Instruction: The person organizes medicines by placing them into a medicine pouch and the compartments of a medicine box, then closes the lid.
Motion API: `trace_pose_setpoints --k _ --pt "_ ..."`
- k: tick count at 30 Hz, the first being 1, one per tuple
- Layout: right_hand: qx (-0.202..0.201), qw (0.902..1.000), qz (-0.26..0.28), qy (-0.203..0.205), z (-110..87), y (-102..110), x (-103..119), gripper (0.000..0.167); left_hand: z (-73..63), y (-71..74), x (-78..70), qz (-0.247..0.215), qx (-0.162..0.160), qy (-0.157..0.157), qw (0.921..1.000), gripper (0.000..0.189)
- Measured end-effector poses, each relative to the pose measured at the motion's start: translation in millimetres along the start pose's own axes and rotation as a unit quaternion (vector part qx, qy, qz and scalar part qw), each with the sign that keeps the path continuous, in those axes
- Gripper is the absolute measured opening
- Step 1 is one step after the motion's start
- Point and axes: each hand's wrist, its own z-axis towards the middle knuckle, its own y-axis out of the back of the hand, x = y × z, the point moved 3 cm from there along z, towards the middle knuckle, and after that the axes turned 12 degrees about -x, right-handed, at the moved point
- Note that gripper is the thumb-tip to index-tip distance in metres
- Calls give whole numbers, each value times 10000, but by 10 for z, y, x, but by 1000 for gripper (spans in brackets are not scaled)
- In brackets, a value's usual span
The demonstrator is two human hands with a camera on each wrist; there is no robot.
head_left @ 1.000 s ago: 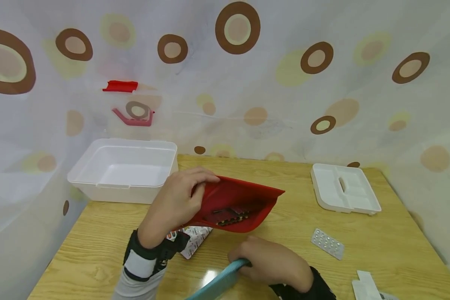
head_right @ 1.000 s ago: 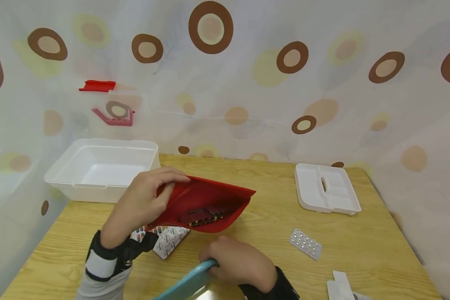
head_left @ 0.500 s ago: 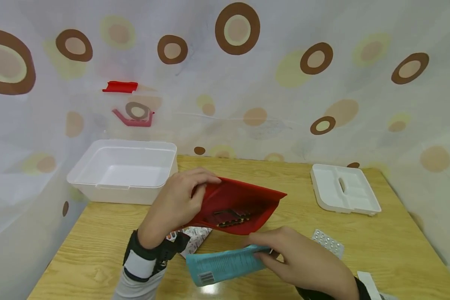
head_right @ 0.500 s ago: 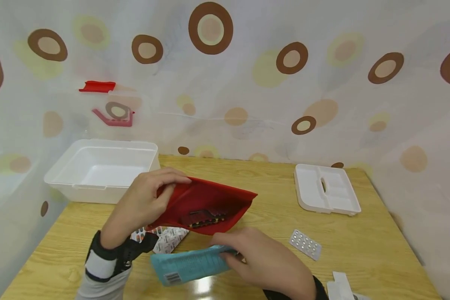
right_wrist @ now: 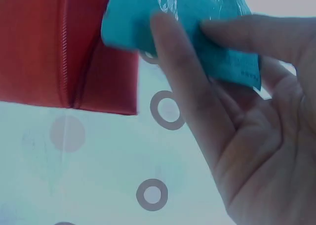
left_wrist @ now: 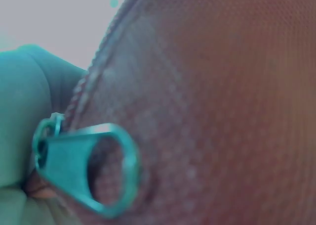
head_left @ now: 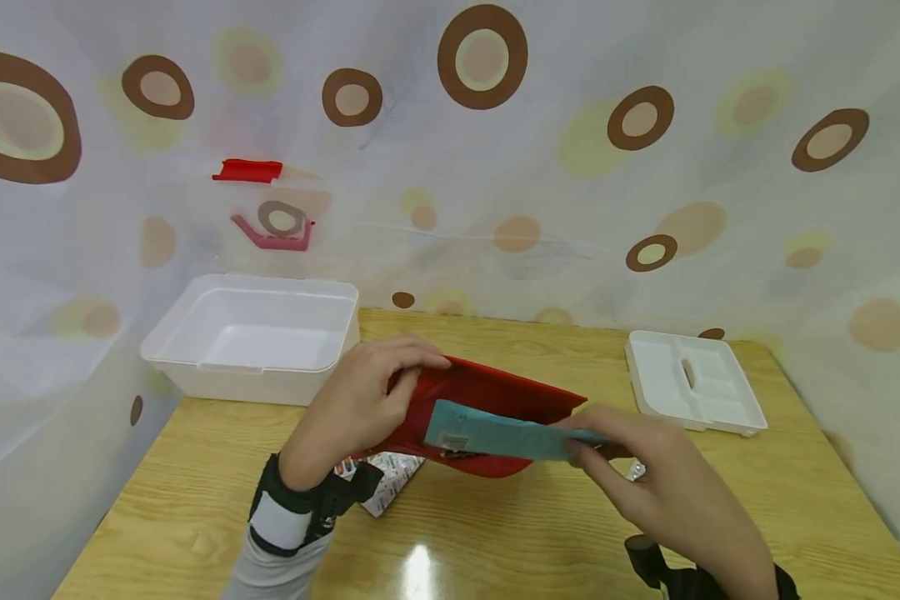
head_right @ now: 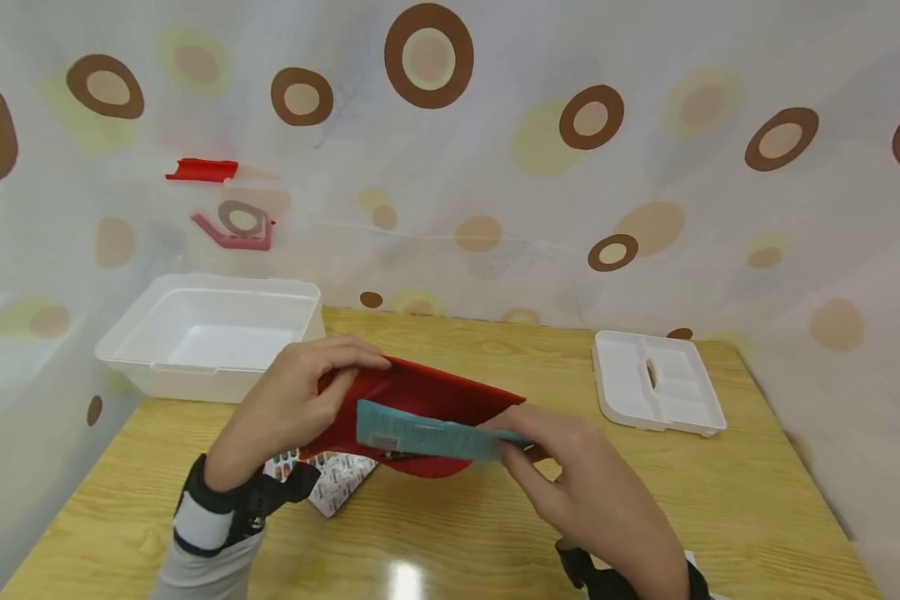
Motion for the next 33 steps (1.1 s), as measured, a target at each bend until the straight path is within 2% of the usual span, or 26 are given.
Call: trace_pose_setpoints --k 5,11,19,24,29,33 --pt "-172 9998 -67 -34 45 -87 -35 39 -1 6 -5 -142 42 -14 9999 29" --pt "-30 10000 2 13 82 -318 -46 26 -2 5 -11 -402 102 -28 9991 29" --pt "130 9998 53 -141 119 -545 -121 27 -3 21 -32 -657 123 -159 9976 28" --pt "156 9989 -362 -234 101 -566 -142 28 -17 26 -41 -725 141 -134 9972 28" --pt "39 9949 -1007 -21 102 -566 -138 32 -16 18 -48 -790 166 -145 9966 28" --pt "-34 9928 -1197 33 105 -575 -138 31 -16 15 -48 -799 162 -115 9966 28"
